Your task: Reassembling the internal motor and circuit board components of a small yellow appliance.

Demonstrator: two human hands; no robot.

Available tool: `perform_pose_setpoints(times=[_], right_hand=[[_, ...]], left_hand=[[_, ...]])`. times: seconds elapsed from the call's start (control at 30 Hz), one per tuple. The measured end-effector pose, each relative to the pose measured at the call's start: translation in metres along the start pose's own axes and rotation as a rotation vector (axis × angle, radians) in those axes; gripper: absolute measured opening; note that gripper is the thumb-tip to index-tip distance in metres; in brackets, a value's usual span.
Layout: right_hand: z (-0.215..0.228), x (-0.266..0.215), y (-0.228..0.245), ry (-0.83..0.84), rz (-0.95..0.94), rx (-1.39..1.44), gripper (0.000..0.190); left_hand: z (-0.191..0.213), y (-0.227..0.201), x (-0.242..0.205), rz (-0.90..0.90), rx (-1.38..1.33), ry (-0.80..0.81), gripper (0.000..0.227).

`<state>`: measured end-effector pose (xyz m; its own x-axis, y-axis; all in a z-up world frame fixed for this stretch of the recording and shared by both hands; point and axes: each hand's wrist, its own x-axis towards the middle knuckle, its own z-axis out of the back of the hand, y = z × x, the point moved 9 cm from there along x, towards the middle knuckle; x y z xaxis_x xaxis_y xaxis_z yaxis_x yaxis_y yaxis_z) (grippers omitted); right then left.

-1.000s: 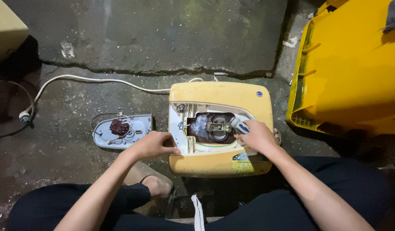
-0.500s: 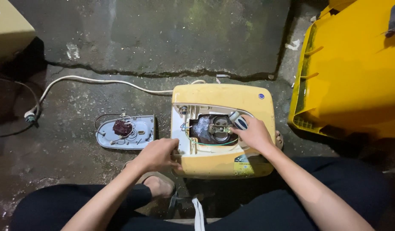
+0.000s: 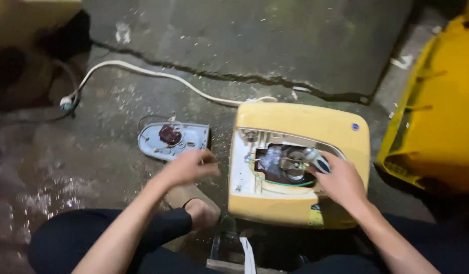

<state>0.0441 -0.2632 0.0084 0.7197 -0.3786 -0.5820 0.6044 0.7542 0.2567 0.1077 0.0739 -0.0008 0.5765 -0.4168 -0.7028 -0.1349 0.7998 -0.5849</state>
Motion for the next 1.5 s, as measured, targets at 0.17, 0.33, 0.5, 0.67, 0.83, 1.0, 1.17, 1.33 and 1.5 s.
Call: perform_pose_setpoints(times=[0.17,0.33,0.5,0.67,0.83,1.0,1.17,1.33,1.5], right_hand=[[0.005,0.01,0.002,-0.016,0.043,0.099,0.055],[0.024,0.015,0.015,-0.042,-0.024,0.3,0.033],[0.013,0.025,0.007,0.082,-0.242,0.723,0.033],[0.01,0.032,0.0,0.072,-0.291,0.764,0.03],[0.004,0.035,-0.012,0.054,-0.362,0.871,0.029],[0.004,0.029,-0.007,0.074,-0.372,0.905,0.031],[0.017,0.019,0.003,0.068,-0.312,0.796,0.033],[0.01,0.021,-0.014,0.082,-0.301,0.753,0.032],[0.026,0.015,-0.005,0.052,-0.207,0.155,0.046]], left_hand=[[0.01,0.197,0.091,0.17,0.1,-0.487,0.038],[-0.003,0.34,0.164,0.332,0.218,-0.562,0.034],[0.029,0.358,0.196,0.294,0.265,-0.67,0.088],[0.031,0.364,0.214,0.219,0.357,-0.612,0.096],[0.034,0.292,0.196,0.012,0.511,-0.704,0.076],[0.008,0.293,0.221,-0.127,0.652,-0.771,0.025],[0.012,0.308,0.223,0.084,0.717,-0.701,0.051],[0.013,0.339,0.232,0.323,0.568,-0.547,0.063],[0.027,0.34,0.225,0.185,0.461,-0.487,0.079]])
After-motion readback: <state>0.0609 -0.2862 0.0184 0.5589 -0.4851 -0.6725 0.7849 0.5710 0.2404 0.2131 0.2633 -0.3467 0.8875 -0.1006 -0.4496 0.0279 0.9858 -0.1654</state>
